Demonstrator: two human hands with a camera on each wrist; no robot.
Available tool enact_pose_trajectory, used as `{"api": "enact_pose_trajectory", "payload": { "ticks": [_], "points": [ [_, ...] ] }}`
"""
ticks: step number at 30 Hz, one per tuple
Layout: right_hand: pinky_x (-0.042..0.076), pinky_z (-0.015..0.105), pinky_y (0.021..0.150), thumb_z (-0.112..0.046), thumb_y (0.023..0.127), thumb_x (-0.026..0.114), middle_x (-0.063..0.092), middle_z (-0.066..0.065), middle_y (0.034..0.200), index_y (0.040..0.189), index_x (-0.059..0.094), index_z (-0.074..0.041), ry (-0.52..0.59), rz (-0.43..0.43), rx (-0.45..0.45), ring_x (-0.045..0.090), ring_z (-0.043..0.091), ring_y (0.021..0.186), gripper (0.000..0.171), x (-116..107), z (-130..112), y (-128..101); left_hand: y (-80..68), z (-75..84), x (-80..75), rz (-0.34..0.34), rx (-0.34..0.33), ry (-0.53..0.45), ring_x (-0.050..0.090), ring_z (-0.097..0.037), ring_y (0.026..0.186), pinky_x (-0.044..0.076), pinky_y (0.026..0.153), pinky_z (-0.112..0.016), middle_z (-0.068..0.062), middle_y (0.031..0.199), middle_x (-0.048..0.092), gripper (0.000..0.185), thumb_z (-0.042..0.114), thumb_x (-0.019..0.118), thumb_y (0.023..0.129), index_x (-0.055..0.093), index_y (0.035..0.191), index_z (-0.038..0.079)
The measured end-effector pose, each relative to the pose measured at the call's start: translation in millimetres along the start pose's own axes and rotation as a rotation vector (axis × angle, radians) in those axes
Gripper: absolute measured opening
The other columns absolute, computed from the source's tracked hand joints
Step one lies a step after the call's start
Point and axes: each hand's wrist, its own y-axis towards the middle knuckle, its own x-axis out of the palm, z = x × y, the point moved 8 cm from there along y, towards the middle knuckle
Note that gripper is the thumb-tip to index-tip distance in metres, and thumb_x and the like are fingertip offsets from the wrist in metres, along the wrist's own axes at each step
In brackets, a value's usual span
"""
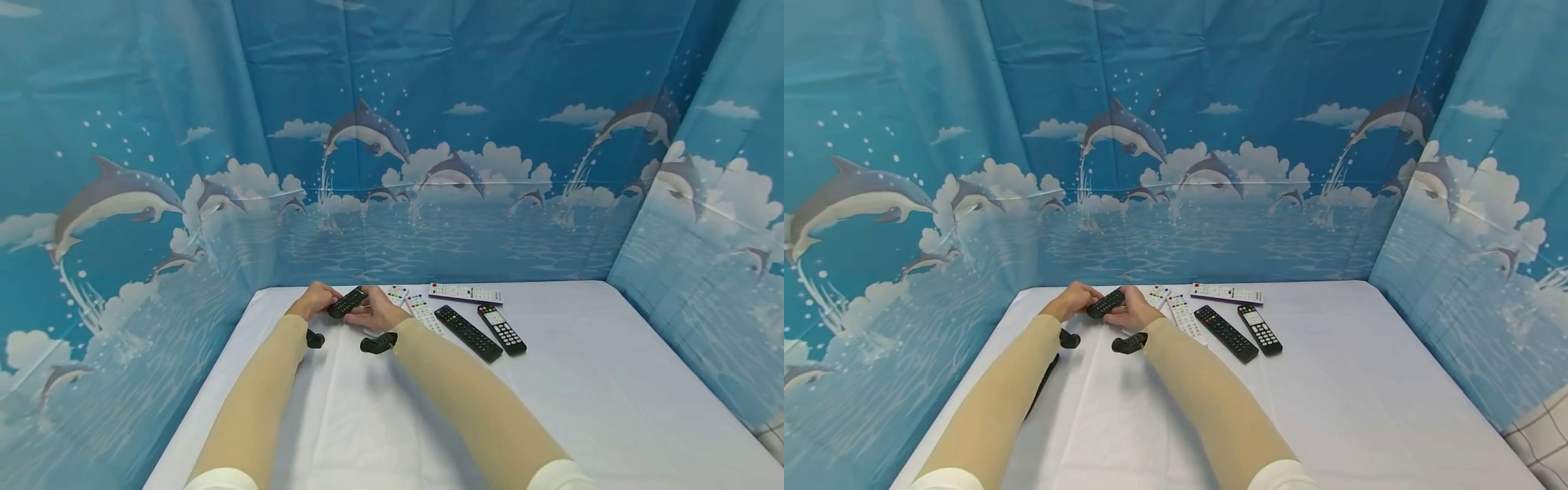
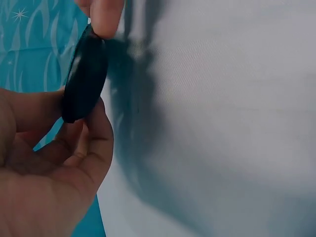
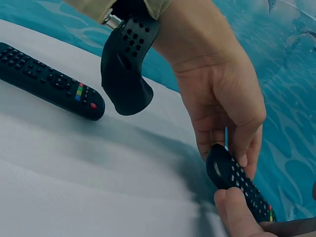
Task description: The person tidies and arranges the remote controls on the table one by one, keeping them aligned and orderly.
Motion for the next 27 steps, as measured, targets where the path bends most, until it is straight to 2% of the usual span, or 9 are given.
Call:
{"api": "enact_pose_trajectory", "payload": {
  "ticks": [7,12,16,19,24,27],
  "points": [
    [0.049,0.040,0.102,-0.016,0.107,0.044,0.037,0.038,0.140,0.151,0.026,0.009,-0.092,0.002,0.030,0.047,0.051,0.129,0.054,3.6,1.0,-4.0,-11.9,-6.4,-7.1,-0.025,-0.017,-0.079,0.060,-0.020,0.090,0.054,0.069,-0.029,-0.018,0.131,0.062,0.028,-0.001,0.055,0.099,0.072,0.121,0.000],
    [0.053,0.034,0.098,-0.005,0.103,0.048,0.044,0.037,0.139,0.153,0.029,0.004,-0.198,0.041,0.017,0.055,0.045,0.124,0.054,3.5,0.4,-6.3,-13.8,-10.3,-9.3,-0.039,-0.040,-0.123,0.065,-0.022,0.100,0.058,0.078,-0.033,-0.018,0.132,0.061,0.027,0.002,0.058,0.100,0.072,0.122,0.002],
    [0.053,0.031,0.096,0.005,0.098,0.053,0.056,0.035,0.131,0.149,0.036,0.010,-0.311,0.066,-0.028,0.063,0.036,0.117,0.054,4.6,-3.4,-6.7,-18.3,-8.6,-11.4,-0.056,-0.023,-0.216,0.065,-0.028,0.111,0.059,0.084,-0.037,-0.019,0.133,0.061,0.027,0.000,0.058,0.099,0.070,0.124,0.001],
    [0.055,0.032,0.093,0.008,0.094,0.058,0.063,0.031,0.122,0.143,0.043,0.013,-0.368,0.091,-0.073,0.067,0.031,0.109,0.051,4.3,-7.4,-6.0,-21.4,-5.3,-11.6,-0.072,-0.005,-0.290,0.066,-0.028,0.110,0.059,0.084,-0.037,-0.021,0.133,0.061,0.029,-0.002,0.059,0.098,0.068,0.126,0.000],
    [0.059,0.032,0.083,0.009,0.091,0.065,0.067,0.027,0.116,0.137,0.051,0.011,-0.429,0.131,-0.167,0.073,0.027,0.091,0.049,3.2,-14.4,-8.1,-27.6,2.0,-11.2,-0.061,0.016,-0.317,0.069,-0.024,0.102,0.060,0.082,-0.036,-0.019,0.131,0.063,0.033,-0.001,0.060,0.098,0.067,0.130,0.003],
    [0.059,0.035,0.084,0.009,0.090,0.068,0.069,0.024,0.113,0.141,0.049,0.007,-0.451,0.148,-0.215,0.074,0.025,0.086,0.055,3.4,-18.5,-12.2,-33.3,7.1,-11.0,-0.054,0.034,-0.322,0.069,-0.024,0.103,0.059,0.084,-0.037,-0.018,0.131,0.063,0.035,0.001,0.061,0.098,0.066,0.132,0.005]
  ]
}}
